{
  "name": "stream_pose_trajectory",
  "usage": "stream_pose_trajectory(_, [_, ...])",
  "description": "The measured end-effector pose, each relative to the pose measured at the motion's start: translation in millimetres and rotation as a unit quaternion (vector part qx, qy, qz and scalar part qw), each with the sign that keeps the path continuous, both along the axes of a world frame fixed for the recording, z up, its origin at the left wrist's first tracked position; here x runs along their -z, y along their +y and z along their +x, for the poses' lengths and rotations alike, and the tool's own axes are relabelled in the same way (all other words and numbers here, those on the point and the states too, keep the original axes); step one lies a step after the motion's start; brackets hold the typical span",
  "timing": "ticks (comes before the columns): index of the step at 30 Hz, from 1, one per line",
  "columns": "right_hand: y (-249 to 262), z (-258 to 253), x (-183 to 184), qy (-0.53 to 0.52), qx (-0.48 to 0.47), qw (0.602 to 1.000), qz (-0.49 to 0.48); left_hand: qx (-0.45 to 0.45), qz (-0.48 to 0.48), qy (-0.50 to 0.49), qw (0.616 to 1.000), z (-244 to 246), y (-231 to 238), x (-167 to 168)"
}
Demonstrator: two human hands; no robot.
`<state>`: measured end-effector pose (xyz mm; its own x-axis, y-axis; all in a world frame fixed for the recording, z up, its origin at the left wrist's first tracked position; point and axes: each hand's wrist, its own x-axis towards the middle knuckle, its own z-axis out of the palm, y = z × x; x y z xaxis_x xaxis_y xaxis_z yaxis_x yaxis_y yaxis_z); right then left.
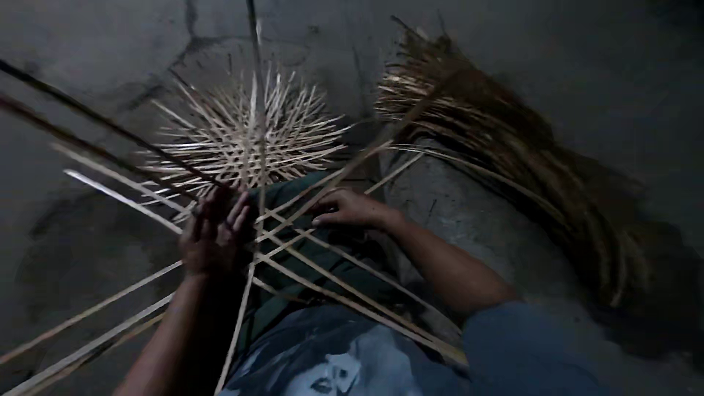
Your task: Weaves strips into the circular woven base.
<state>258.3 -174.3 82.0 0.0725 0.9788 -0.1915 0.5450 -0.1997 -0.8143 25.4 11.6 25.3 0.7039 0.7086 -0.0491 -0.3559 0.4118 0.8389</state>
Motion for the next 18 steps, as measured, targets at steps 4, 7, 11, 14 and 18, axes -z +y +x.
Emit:
stream_pose_trajectory(4, [-77, 106, -34, -0.017, 0.195, 0.98, -0.026, -0.006, 0.021, 0.002, 1.0, 1, -2, 6])
stream_pose_trajectory(7, [-143, 170, -37, -0.208, 0.426, 0.872, -0.126, -0.009, 0.002, 0.004, 1.0, 2, -1, 8])
stream_pose_trajectory(11, [-209, 205, -16, -0.305, 0.49, 0.781, -0.239, -0.005, -0.01, -0.008, 1.0, 1, 1, 9])
stream_pose_trajectory(14, [-219, 206, -7, -0.318, 0.484, 0.775, -0.253, -0.009, -0.009, 0.005, 1.0, -1, 2, 7])
stream_pose_trajectory(18, [-224, 205, -15, -0.267, 0.506, 0.801, -0.177, -0.015, 0.004, 0.018, 1.0, 0, 1, 7])
